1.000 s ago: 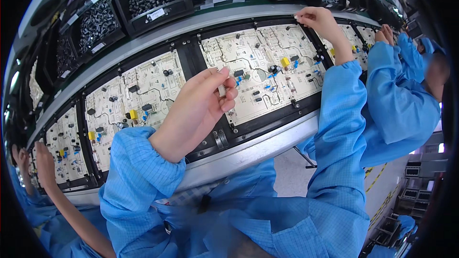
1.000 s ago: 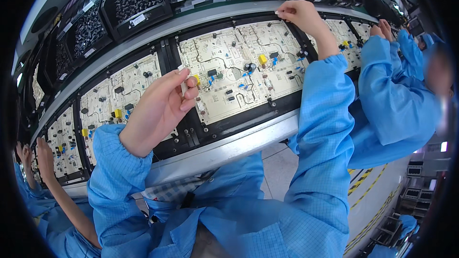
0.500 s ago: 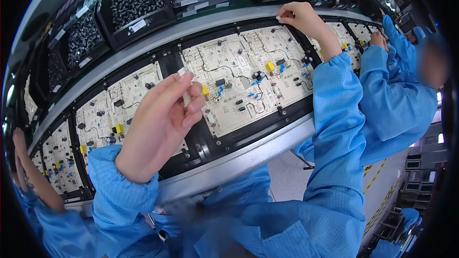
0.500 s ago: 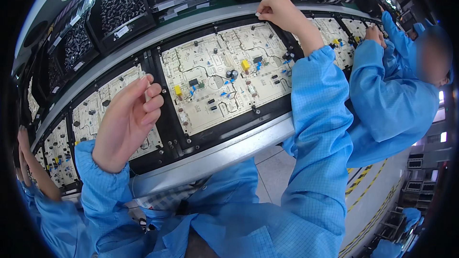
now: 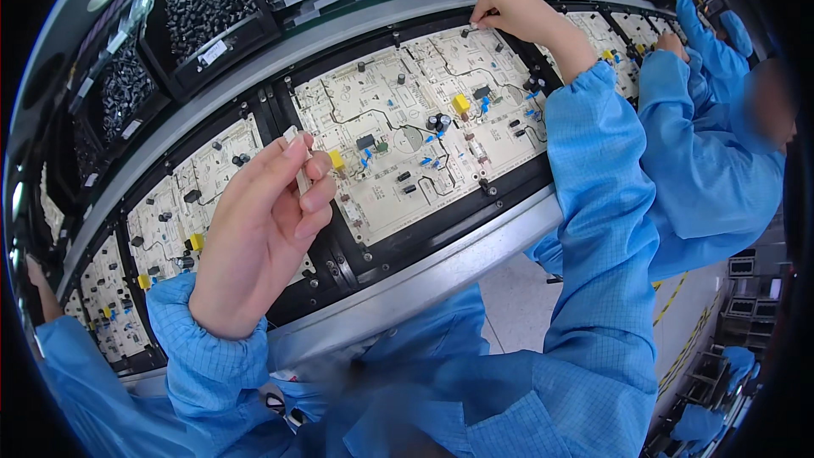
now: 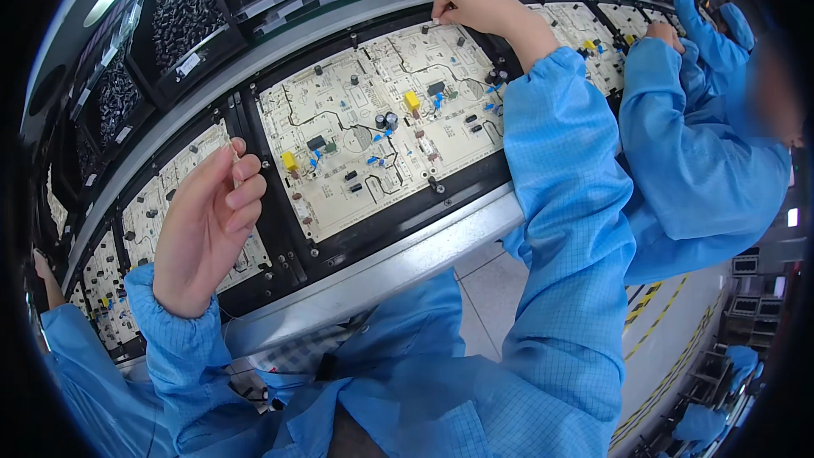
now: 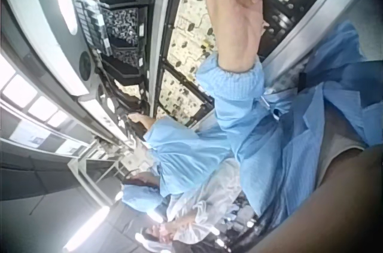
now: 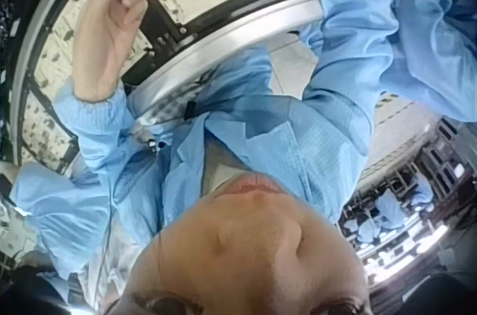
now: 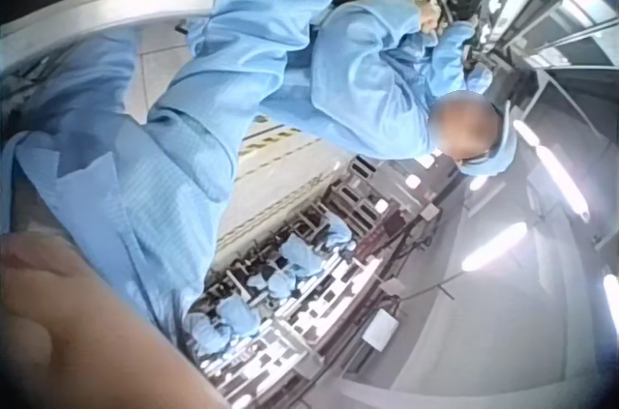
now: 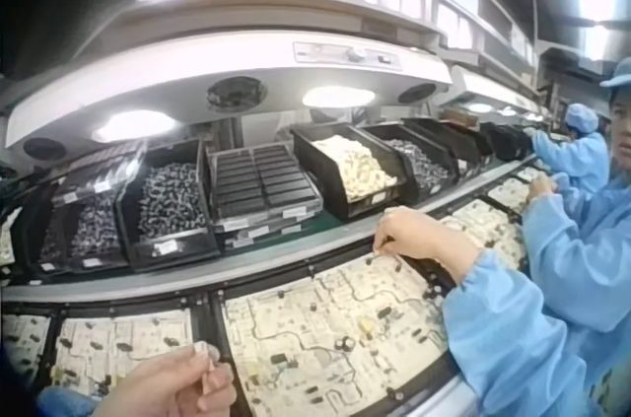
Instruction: Manually placing small electronic components onto printed circuit boards on a moving assembly line.
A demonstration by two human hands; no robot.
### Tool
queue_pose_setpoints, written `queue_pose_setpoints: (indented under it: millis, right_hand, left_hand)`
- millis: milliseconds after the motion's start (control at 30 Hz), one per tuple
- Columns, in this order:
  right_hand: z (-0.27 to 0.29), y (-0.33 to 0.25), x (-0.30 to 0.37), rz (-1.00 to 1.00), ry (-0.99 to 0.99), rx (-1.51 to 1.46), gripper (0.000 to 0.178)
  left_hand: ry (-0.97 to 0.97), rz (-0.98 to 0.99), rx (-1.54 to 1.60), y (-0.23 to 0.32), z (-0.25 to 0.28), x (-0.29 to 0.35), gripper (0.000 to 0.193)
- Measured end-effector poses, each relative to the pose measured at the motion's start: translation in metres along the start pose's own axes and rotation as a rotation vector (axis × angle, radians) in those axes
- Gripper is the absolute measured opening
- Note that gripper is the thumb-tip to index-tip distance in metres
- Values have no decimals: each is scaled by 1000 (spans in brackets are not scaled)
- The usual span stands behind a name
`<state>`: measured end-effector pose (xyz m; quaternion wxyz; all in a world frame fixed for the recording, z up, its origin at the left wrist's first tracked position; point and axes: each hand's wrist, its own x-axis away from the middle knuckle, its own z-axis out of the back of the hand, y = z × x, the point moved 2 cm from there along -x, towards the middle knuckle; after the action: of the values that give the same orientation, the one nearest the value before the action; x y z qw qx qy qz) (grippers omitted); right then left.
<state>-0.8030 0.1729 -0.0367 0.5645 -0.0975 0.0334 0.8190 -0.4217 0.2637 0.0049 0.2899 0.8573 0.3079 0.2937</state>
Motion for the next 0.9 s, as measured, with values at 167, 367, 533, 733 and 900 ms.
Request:
queue_pose_setpoints:
  millis: [167,367,533,733,900]
  right_hand:
    - [-1,1,2,-28,-26,-39,14]
    - [1,-2,-2,-29,-43,-104,14]
    - [1,-3,0,-47,-57,-59,14]
    - [10,-5,6,-31,27,-62,15]
    - [9,-6,5,-84,10,-98,16]
  left_hand:
    - [43,-13,-5,-3,-1,-2,19]
    - [-18,-14,13,0,1,0,15]
    - [-26,-21,13,0,-1,-1,15]
    - [-31,-25,18,2,-4,0,15]
    - [-31,-55,8,4,-6,1,17]
